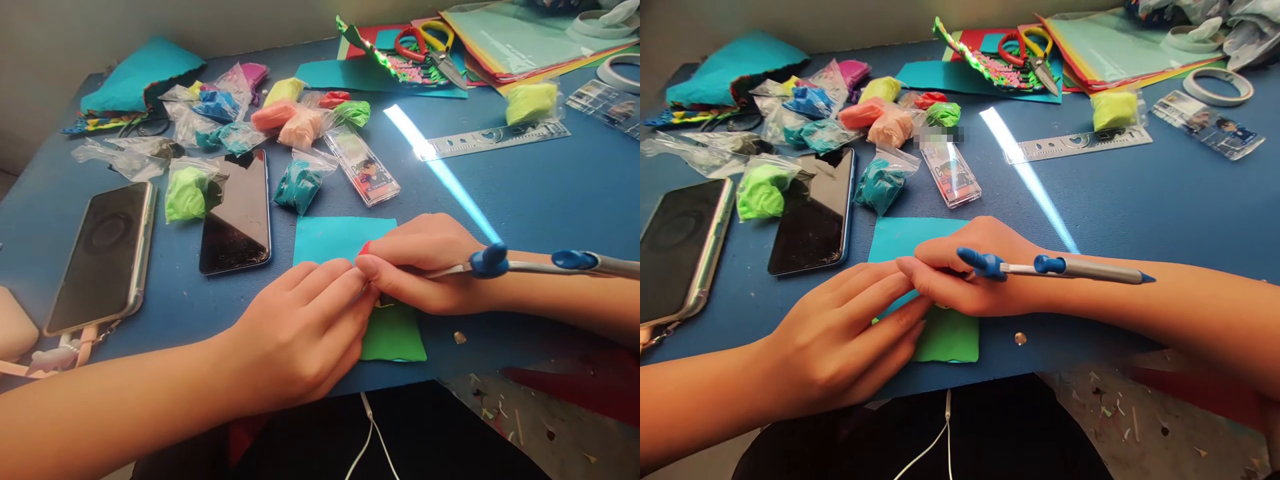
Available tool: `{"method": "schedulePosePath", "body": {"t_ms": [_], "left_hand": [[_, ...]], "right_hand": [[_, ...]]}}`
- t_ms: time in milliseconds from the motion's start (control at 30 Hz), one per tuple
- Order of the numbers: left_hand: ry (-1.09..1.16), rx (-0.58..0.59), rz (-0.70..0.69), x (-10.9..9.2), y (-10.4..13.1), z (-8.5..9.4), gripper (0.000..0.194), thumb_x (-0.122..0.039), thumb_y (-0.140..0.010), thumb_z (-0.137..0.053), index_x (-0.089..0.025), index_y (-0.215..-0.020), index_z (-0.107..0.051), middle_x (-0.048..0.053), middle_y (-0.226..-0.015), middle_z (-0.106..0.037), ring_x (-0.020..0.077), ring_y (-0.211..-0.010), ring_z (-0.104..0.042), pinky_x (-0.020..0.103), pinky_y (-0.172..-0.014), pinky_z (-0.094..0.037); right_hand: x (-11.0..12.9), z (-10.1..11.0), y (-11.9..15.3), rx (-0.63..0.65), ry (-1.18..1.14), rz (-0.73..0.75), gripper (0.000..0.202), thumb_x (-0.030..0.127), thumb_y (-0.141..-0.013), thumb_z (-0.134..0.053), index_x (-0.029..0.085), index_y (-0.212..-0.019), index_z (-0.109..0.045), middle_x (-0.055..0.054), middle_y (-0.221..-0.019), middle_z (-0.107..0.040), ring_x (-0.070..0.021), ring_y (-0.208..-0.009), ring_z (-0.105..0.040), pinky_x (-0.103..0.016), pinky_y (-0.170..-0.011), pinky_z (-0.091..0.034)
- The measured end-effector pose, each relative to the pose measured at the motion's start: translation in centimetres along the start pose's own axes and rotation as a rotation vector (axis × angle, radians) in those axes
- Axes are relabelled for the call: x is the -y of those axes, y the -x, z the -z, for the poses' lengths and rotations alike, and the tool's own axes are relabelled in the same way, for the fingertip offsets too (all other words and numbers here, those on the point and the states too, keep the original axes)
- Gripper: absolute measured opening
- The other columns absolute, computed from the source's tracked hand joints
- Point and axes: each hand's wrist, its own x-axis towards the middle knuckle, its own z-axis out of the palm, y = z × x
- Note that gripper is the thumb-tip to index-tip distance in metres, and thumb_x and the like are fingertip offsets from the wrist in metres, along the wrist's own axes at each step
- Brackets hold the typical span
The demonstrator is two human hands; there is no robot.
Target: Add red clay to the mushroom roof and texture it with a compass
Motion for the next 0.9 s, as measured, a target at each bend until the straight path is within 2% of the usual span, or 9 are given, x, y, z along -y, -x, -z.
{"method": "schedulePosePath", "body": {"t_ms": [233,300,400,467,600,767,900], "left_hand": [[0.021,0.002,0.001,0.1,0.1,0.0,0.020,-0.011,-0.091,-0.047,-0.003,-0.102,-0.061,0.015,-0.091,-0.067,0.0255,-0.088,-0.066,0.036,-0.066,-0.055],[0.038,0.014,0.008,0.0,0.3,-0.1,0.022,-0.011,-0.090,-0.048,-0.002,-0.106,-0.061,0.017,-0.097,-0.067,0.0265,-0.092,-0.066,0.037,-0.070,-0.055],[0.049,0.012,0.022,0.0,0.6,-0.3,0.028,-0.010,-0.090,-0.047,-0.002,-0.113,-0.061,0.019,-0.108,-0.066,0.0284,-0.100,-0.064,0.039,-0.077,-0.055],[0.050,0.021,0.022,0.0,0.6,-0.2,0.029,-0.011,-0.091,-0.046,-0.001,-0.115,-0.061,0.019,-0.109,-0.067,0.0289,-0.101,-0.064,0.040,-0.078,-0.055],[0.058,0.094,0.041,0.0,0.5,0.1,0.030,-0.011,-0.090,-0.046,-0.004,-0.116,-0.061,0.019,-0.112,-0.067,0.0289,-0.106,-0.063,0.040,-0.083,-0.056],[0.109,0.082,0.093,-0.1,0.7,-0.2,0.036,-0.014,-0.090,-0.049,-0.007,-0.124,-0.057,0.022,-0.131,-0.057,0.0334,-0.125,-0.051,0.046,-0.095,-0.050],[0.139,0.156,0.100,0.0,0.7,-0.2,0.038,-0.014,-0.090,-0.049,-0.008,-0.127,-0.056,0.023,-0.136,-0.053,0.0340,-0.129,-0.048,0.047,-0.098,-0.047]], "right_hand": [[0.2,0.1,0.2,-0.024,0.037,0.025,0.041,0.023,-0.098,-0.039,0.019,-0.057,-0.036,0.006,-0.050,-0.033,-0.0064,-0.046,-0.029,-0.024,-0.047,-0.027],[0.4,0.3,0.5,-0.101,0.031,0.029,0.042,0.022,-0.099,-0.038,0.019,-0.057,-0.039,0.005,-0.050,-0.036,-0.0061,-0.046,-0.033,-0.023,-0.047,-0.029],[0.8,0.6,0.9,-0.285,0.010,-0.068,0.045,0.025,-0.101,-0.036,0.018,-0.056,-0.043,0.005,-0.050,-0.041,-0.0052,-0.046,-0.038,-0.021,-0.046,-0.031],[0.8,0.6,1.0,-0.339,-0.016,-0.096,0.047,0.026,-0.101,-0.036,0.017,-0.056,-0.044,0.005,-0.050,-0.042,-0.0039,-0.045,-0.038,-0.020,-0.044,-0.030],[0.3,0.5,0.8,-0.289,-0.007,-0.067,0.043,0.025,-0.100,-0.041,0.017,-0.058,-0.047,0.006,-0.050,-0.043,-0.0029,-0.046,-0.039,-0.017,-0.046,-0.031],[0.0,0.4,0.7,-0.302,-0.010,-0.035,0.043,0.024,-0.100,-0.039,0.017,-0.059,-0.047,0.006,-0.050,-0.043,-0.0026,-0.045,-0.039,-0.017,-0.045,-0.032],[0.3,0.7,0.8,-0.251,0.042,-0.078,0.043,0.028,-0.101,-0.038,0.018,-0.059,-0.047,0.005,-0.051,-0.044,-0.0046,-0.046,-0.040,-0.020,-0.046,-0.032]]}}
